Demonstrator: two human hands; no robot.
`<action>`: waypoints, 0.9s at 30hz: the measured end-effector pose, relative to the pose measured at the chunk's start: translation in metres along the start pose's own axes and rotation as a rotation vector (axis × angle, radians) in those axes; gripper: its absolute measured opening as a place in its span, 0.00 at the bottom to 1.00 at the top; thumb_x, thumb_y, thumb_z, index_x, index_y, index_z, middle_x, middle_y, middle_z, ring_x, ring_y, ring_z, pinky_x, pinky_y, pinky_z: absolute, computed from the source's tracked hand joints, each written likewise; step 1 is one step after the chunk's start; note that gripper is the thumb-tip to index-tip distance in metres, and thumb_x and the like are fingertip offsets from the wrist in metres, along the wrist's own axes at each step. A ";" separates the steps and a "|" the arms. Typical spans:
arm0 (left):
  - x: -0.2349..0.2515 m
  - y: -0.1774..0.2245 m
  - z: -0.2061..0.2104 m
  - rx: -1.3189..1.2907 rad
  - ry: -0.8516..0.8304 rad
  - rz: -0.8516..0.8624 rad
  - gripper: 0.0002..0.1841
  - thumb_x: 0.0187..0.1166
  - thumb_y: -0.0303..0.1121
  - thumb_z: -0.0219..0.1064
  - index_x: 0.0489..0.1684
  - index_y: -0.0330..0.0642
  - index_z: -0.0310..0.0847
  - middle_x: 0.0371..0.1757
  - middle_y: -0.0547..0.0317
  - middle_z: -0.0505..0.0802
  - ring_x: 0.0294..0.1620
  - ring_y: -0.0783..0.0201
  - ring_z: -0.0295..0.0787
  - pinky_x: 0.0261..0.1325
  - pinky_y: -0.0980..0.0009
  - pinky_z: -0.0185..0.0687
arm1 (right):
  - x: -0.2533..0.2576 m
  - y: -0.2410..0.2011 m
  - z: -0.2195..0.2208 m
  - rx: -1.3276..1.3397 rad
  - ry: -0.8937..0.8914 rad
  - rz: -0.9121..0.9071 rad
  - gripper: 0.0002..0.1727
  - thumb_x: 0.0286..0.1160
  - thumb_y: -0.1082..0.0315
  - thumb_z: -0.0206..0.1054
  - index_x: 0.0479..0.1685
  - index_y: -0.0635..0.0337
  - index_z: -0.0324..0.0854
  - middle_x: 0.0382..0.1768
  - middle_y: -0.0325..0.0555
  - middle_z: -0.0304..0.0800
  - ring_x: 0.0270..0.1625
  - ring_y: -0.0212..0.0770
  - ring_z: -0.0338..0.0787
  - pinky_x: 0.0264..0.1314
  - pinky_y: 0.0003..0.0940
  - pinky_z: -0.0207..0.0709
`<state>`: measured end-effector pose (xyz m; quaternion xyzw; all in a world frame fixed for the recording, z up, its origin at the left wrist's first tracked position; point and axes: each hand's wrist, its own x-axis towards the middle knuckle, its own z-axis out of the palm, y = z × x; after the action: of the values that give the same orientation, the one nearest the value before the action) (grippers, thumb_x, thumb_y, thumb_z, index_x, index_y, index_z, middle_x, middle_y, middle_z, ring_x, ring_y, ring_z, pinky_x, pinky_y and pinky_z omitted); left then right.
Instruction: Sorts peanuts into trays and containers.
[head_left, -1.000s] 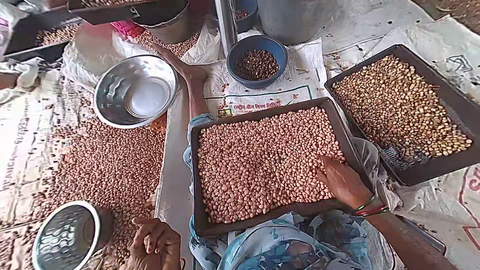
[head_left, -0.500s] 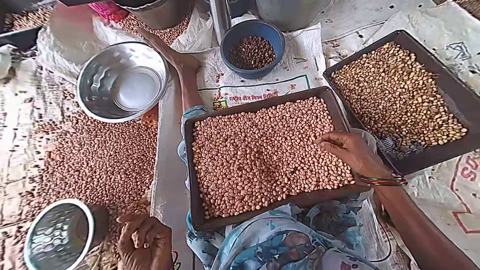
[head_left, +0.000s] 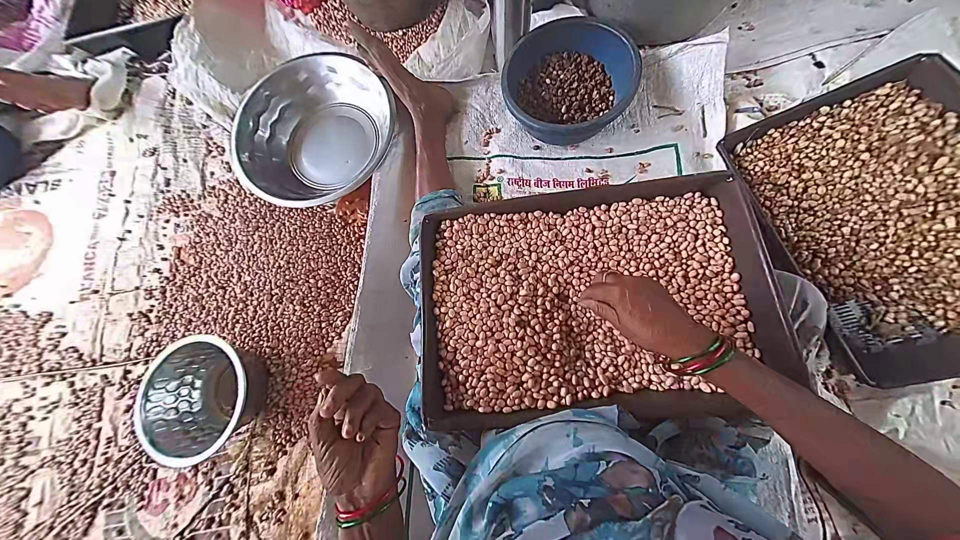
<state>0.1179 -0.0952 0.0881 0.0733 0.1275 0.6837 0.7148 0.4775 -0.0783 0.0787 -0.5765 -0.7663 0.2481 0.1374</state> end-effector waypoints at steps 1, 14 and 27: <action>-0.001 -0.001 -0.001 0.079 0.013 0.010 0.10 0.84 0.27 0.56 0.42 0.37 0.85 0.27 0.64 0.91 0.19 0.77 0.85 0.24 0.85 0.81 | 0.008 0.004 0.004 -0.006 0.106 -0.037 0.09 0.79 0.70 0.68 0.41 0.65 0.93 0.33 0.58 0.89 0.34 0.58 0.91 0.33 0.53 0.81; 0.045 -0.095 0.037 2.241 -0.695 0.047 0.10 0.81 0.30 0.66 0.45 0.40 0.94 0.35 0.45 0.95 0.34 0.45 0.94 0.36 0.46 0.85 | 0.017 0.022 0.004 0.381 0.155 0.108 0.04 0.72 0.72 0.75 0.41 0.61 0.90 0.33 0.43 0.88 0.26 0.30 0.77 0.31 0.27 0.72; 0.054 -0.122 0.052 2.590 -0.641 -0.436 0.14 0.88 0.30 0.57 0.53 0.34 0.89 0.47 0.37 0.93 0.50 0.35 0.92 0.49 0.39 0.81 | 0.019 0.035 -0.012 0.835 0.288 0.174 0.03 0.72 0.78 0.70 0.37 0.61 0.86 0.28 0.28 0.87 0.26 0.15 0.79 0.31 0.10 0.72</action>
<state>0.2517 -0.0446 0.0990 0.8225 0.5131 -0.1002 0.2240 0.5060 -0.0497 0.0688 -0.5626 -0.5223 0.4639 0.4421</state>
